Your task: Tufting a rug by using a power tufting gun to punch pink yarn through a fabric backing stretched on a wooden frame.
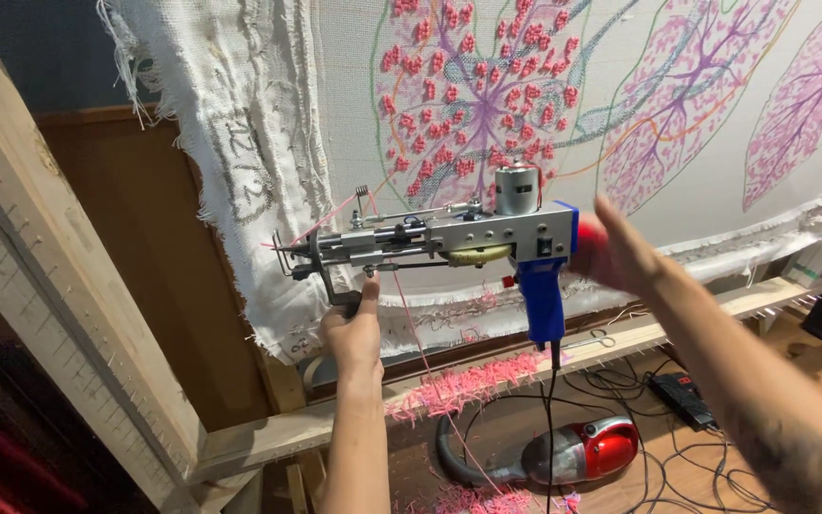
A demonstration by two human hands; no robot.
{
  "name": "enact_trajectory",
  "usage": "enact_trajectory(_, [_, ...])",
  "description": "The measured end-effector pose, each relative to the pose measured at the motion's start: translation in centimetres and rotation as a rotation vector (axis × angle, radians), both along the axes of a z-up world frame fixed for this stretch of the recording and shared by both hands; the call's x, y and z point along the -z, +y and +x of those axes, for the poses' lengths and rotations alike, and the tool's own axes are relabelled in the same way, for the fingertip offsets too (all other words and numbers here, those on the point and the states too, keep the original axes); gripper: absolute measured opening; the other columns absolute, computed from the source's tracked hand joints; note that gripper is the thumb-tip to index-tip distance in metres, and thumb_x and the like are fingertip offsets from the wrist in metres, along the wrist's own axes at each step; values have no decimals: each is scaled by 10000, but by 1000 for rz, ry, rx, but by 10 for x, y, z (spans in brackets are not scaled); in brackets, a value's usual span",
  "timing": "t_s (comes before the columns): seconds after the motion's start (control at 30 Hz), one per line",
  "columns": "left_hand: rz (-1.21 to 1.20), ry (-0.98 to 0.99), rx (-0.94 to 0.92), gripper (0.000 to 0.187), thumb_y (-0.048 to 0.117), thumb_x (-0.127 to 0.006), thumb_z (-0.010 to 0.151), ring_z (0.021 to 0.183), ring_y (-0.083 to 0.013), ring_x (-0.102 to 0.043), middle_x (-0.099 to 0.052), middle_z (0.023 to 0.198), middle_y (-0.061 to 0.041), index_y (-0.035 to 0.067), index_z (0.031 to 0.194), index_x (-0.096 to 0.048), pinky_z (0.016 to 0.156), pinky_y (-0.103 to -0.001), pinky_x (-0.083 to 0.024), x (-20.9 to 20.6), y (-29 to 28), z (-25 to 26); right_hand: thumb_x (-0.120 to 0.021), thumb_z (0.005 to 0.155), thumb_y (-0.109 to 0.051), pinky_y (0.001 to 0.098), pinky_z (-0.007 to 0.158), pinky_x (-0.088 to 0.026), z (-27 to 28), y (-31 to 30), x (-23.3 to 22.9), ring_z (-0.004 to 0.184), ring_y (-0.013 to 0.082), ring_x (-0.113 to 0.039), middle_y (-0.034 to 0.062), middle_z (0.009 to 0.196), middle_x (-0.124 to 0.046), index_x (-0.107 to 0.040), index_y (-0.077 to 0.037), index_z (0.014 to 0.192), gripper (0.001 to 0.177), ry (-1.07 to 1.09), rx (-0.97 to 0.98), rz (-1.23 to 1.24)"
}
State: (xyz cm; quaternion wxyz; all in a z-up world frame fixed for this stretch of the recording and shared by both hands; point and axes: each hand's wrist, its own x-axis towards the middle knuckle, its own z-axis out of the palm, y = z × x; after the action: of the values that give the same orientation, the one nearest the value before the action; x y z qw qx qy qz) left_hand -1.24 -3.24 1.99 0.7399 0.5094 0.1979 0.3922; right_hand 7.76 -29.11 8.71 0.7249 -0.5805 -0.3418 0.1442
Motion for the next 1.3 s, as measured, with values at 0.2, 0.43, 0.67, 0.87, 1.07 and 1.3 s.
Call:
enact_trajectory(0.2, [-17,-68,72,334,243,-795,701,559,-65,-397,-443,544,23,92,602,-515,556,-179,-279,-28,-52,-23,-658,718,-257,536,637,-535,-47,-16,32,727,290,-604,137,821,-535,-440,17,1099,517,175,269,-78])
enact_trajectory(0.43, [219,-15,322,339,345,-759,770,464,-68,-403,-446,477,33,131,585,-572,512,-209,-302,4,-73,21,-544,822,-212,432,434,-456,4,-83,100,397,255,-484,123,525,-412,-564,57,1034,343,39,106,82])
enact_trajectory(0.67, [350,100,654,578,395,-795,682,590,-157,-649,-662,1043,-77,150,1166,-597,585,-243,-496,12,-83,46,-479,858,-312,392,416,-457,26,-113,120,436,226,-495,184,634,-517,-556,98,996,439,-71,-49,302])
enact_trajectory(0.87, [209,-66,849,255,174,-743,726,669,-172,-664,-680,865,-96,19,898,-637,686,-272,-538,13,-98,56,-560,813,-432,371,437,-512,33,-142,110,518,220,-615,190,674,-634,-602,67,970,525,-52,95,213])
enact_trajectory(1.07, [377,108,760,269,256,-675,737,612,-111,-574,-725,835,-69,89,941,-722,555,-200,-444,-18,-114,28,-768,680,-474,315,388,-414,26,-151,101,486,192,-545,145,649,-612,-598,86,1000,667,-4,114,207])
enact_trajectory(1.3, [663,185,641,189,232,-663,766,730,-135,-691,-734,874,-27,145,924,-721,630,-209,-547,-14,-118,32,-760,697,-451,291,375,-390,11,-150,87,420,176,-513,88,527,-561,-591,81,1022,646,-51,123,197])
